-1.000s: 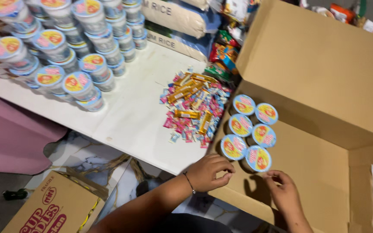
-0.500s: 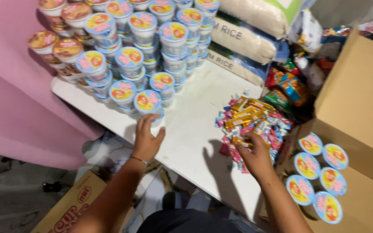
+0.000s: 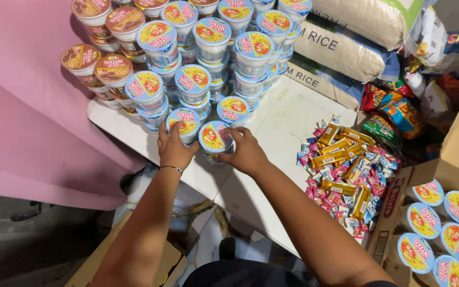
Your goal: The person packs yellow and blue instant noodle cups into cardboard boxes. They arrange the cups in rows inside the boxes, close the flaps of a filled box, and then open a new empty box to continue packing.
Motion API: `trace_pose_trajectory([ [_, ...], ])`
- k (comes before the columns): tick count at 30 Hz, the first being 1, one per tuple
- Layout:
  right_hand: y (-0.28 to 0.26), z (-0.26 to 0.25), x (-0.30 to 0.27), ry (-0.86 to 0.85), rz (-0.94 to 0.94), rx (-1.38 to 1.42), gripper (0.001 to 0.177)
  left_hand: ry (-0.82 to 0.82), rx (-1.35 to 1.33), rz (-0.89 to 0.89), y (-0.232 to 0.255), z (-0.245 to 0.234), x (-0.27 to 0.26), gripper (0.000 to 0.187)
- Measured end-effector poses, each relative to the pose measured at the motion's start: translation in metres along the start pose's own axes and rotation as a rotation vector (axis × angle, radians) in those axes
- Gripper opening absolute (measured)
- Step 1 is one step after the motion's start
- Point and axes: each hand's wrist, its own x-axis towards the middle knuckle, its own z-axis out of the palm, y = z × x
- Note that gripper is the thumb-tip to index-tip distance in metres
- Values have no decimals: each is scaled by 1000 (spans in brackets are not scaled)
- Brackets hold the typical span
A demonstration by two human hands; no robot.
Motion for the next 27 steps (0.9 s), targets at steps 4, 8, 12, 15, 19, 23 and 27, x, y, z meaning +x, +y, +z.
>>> trace_pose_trajectory([
  [4,-8,14,9,-60,112,23,86,34,-75,23,-5,10,4,78],
  [8,-7,27,9,53,39,70,86,104,-125,124,-9,12,4,65],
  [12,-6,30,3,132,-50,137,78,249,-177,290,-7,4,-2,60],
  [15,-6,22,-10,166,-104,162,74,316,-237,349,0,-4,-14,61],
  [19,2,-3,-39,219,-191,241,73,303,-352,432,17,-6,-37,66],
  [23,16,-39,-77,322,-183,282,70,207,-479,531,56,6,-49,69],
  [27,40,-87,-126,493,-148,155,71,7,-660,574,117,29,-67,64],
])
